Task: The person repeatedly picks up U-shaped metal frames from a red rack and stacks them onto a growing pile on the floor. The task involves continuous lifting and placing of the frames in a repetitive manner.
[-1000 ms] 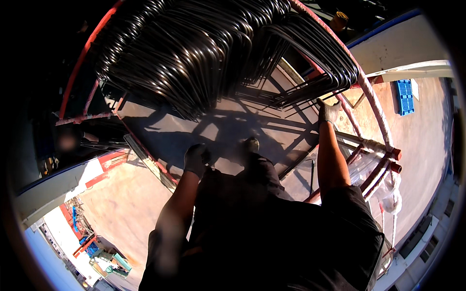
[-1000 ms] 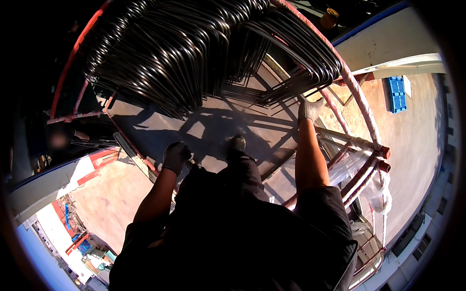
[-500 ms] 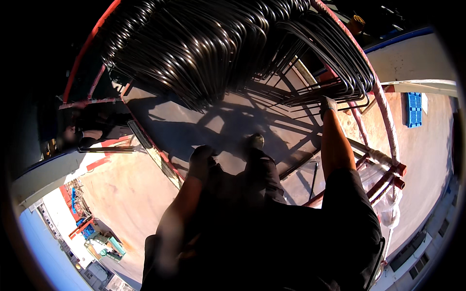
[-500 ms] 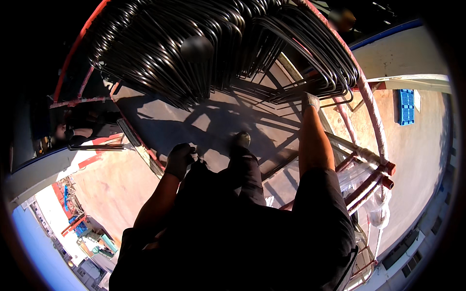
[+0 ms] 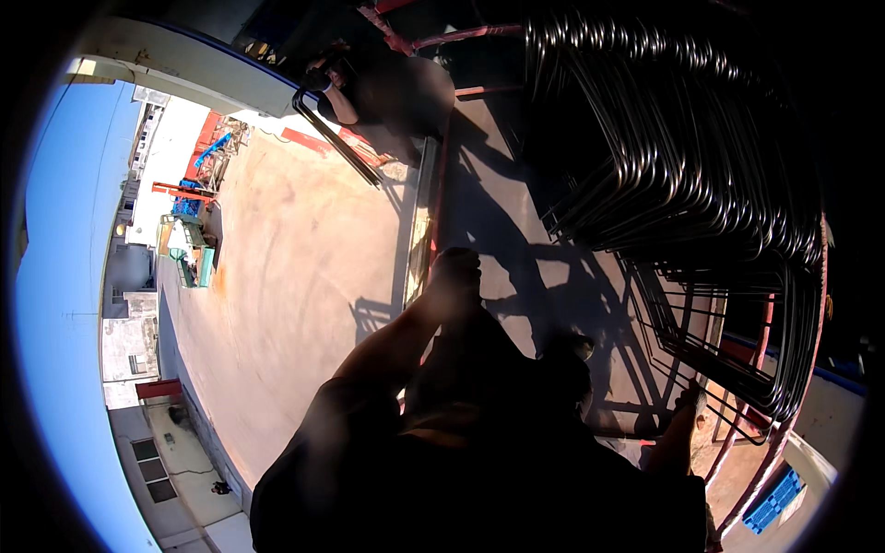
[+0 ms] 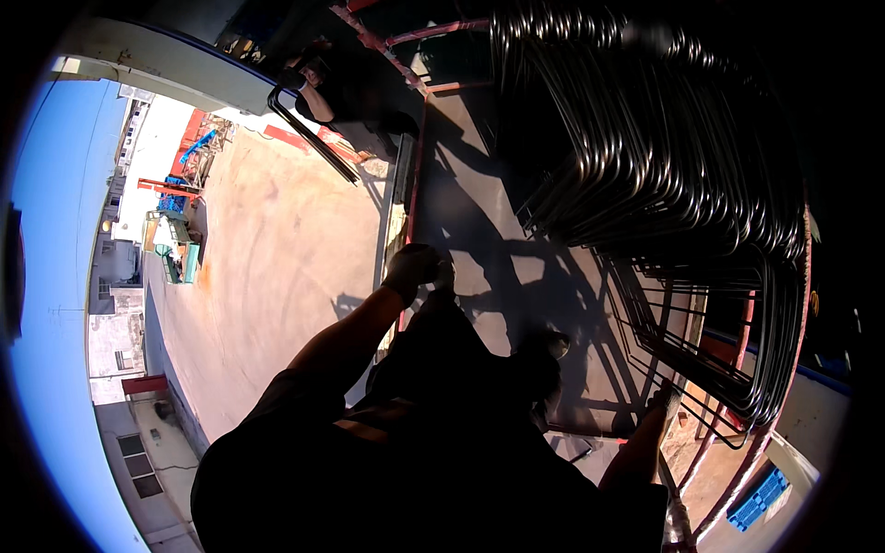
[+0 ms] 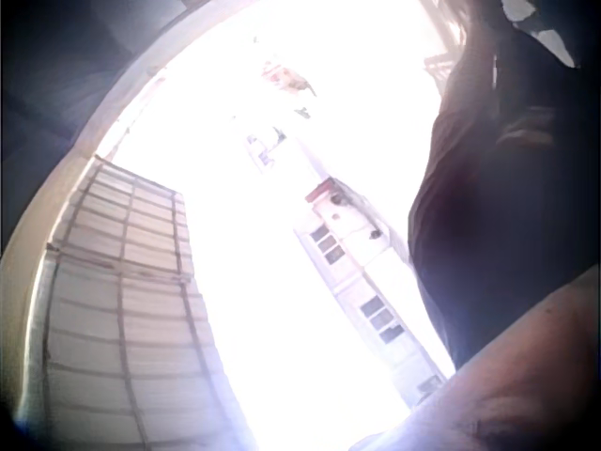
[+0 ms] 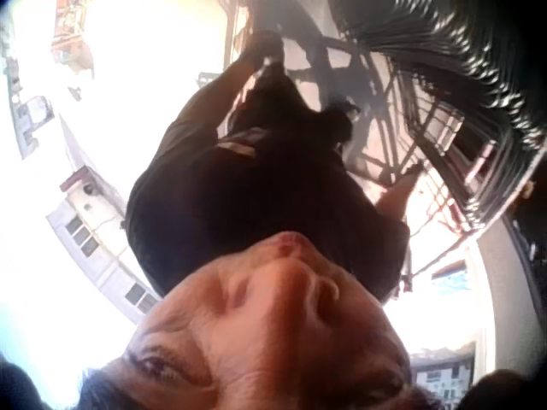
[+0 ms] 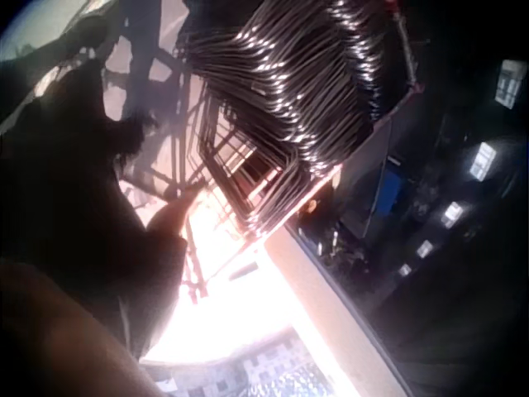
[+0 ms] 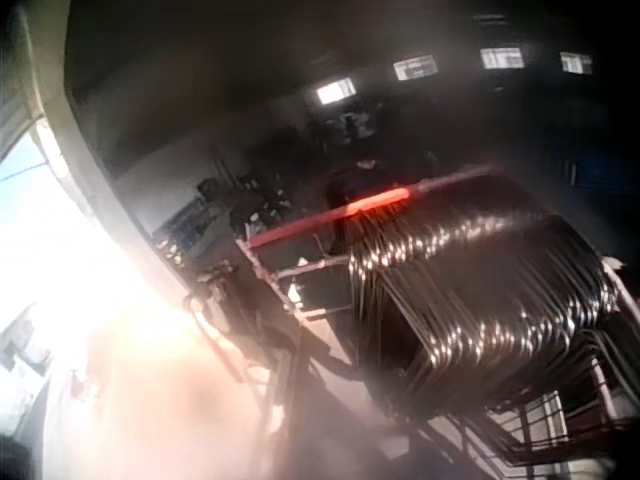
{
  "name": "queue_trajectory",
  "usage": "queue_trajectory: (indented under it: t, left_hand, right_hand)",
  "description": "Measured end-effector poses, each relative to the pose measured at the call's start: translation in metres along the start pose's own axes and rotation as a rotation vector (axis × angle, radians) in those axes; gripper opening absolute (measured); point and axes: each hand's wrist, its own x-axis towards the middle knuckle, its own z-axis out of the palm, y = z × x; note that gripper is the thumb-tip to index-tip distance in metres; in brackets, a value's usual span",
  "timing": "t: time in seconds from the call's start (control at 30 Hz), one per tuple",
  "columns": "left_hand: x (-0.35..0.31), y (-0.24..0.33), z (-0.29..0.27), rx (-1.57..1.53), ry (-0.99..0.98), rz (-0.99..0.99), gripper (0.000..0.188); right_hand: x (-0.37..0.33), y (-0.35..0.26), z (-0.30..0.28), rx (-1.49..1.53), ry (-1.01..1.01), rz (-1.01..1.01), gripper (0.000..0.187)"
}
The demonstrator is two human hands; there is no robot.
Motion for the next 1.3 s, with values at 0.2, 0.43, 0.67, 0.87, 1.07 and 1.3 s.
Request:
queue_trajectory:
  t: [0.2,0.43,0.67,0.87,1.07,1.3]
  left_hand:
    - [0.060,0.089,-0.163,0.098,0.549,0.225,0.019]
    - [0.124,0.297,-0.366,0.368,0.932,0.749,0.027]
    - [0.178,0.420,-0.515,0.615,1.136,0.824,0.041]
    - [0.208,0.452,-0.581,0.547,0.738,0.651,0.056]
    - [0.165,0.456,-0.538,0.516,0.050,0.242,0.065]
    - [0.090,0.391,-0.448,0.154,-0.400,0.098,0.090]
  right_hand:
    - [-0.207,0.015,0.185,-0.234,-0.651,-0.151,0.024]
    - [-0.653,-0.124,0.419,0.050,-1.492,-0.447,0.054]
    - [-0.994,-0.229,0.620,0.259,-1.872,-0.719,0.044]
    - [-1.112,-0.202,0.704,0.201,-1.907,-0.150,0.055]
    - [-1.132,-0.226,0.600,0.787,-2.487,0.479,0.058]
    - [-1.051,-0.196,0.476,0.530,-2.050,0.047,0.015]
